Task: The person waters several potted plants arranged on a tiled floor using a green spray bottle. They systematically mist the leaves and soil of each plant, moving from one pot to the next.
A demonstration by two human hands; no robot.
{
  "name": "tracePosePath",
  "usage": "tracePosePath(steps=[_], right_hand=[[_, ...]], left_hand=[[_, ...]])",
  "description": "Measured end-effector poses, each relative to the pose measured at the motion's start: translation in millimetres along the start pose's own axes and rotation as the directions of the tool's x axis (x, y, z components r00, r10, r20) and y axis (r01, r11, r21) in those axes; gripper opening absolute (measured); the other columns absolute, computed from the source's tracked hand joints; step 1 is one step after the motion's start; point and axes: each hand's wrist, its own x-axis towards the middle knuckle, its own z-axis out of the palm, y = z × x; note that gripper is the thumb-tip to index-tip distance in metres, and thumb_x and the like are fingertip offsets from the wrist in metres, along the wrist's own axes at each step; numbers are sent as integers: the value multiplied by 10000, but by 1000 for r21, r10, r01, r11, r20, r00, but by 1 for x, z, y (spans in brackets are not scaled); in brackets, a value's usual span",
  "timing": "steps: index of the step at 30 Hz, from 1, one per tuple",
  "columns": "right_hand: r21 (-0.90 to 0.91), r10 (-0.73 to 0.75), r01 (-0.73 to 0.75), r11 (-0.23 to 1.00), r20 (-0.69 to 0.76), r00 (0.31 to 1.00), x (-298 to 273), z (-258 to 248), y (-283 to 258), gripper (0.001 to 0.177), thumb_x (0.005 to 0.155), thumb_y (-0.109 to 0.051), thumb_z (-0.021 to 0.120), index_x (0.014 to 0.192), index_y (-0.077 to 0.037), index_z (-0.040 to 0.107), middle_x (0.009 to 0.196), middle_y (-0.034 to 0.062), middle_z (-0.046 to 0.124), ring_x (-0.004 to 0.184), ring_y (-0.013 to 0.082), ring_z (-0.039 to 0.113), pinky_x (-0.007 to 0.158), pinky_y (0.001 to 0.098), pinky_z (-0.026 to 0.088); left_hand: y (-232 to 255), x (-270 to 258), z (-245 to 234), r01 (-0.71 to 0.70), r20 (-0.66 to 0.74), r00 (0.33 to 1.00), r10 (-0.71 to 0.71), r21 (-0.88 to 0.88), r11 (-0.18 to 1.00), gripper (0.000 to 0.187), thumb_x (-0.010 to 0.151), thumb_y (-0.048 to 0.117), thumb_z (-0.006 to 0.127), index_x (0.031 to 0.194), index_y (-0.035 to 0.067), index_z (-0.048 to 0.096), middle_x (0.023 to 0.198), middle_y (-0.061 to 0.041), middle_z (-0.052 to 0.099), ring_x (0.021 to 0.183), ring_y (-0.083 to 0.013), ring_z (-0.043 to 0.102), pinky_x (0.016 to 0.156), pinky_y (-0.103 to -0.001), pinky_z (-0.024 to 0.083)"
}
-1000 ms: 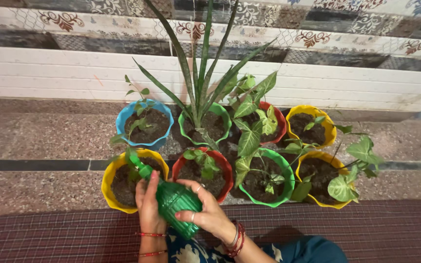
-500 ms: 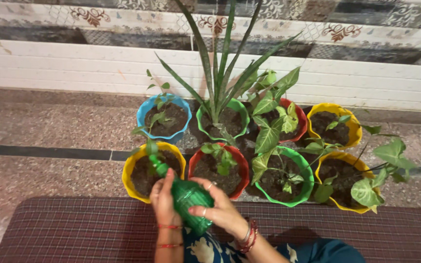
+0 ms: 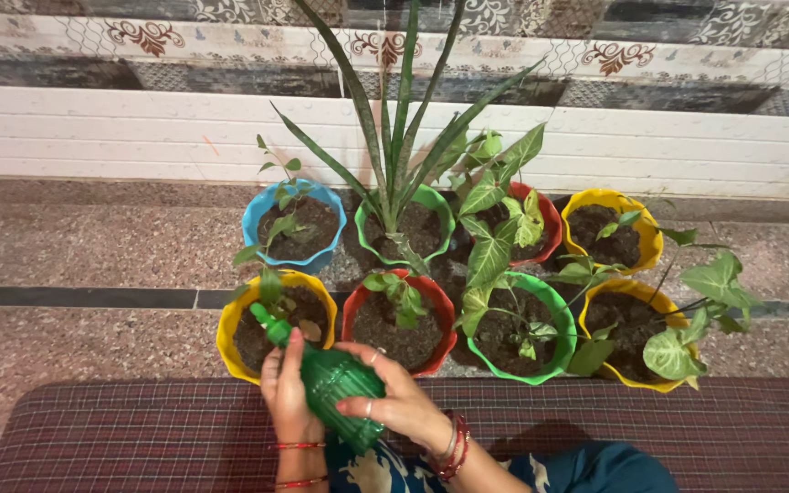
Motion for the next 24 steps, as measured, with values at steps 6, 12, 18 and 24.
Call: tracePosePath(steps=[6,12,18,24], right_hand=[[-228,-128,90,970,-157,979,-49,-20,-7,829,783,-183,799,1521,-59,442,1324,140,660,1195,218,649,1049,329,489],[-241,-235,154,958,-360,903,-108,-39,26,896,706,-93,782,1514,14,412,1392,210,629,1295,276,616,1119,358,405],[-93,-113,76,993,-520,846,-131,-47,73,919,661,-6,751,1510,-4,399,1325,189,669,1222,241,647,1075,331,432],[38,-120,154,987,-460,880,-124,-39,70,893,728,-28,789,1519,2,376,1372,170,629,1252,233,615,1078,333,432]], left_hand=[[-7,-41,42,31,217,975,-46,71,997,181,888,133,784,995,12,702,919,-34,727,780,-108,630,712,-255,500],[-21,-95,77,30,402,907,-127,238,971,241,789,94,789,1008,87,687,937,13,734,839,-80,676,759,-256,538],[-54,-107,76,2,507,844,-175,324,946,201,841,112,838,947,12,699,914,-43,735,797,-95,644,718,-250,510],[-44,-100,68,13,445,872,-205,399,917,177,832,146,803,949,54,707,866,-10,709,756,-70,627,671,-233,497]])
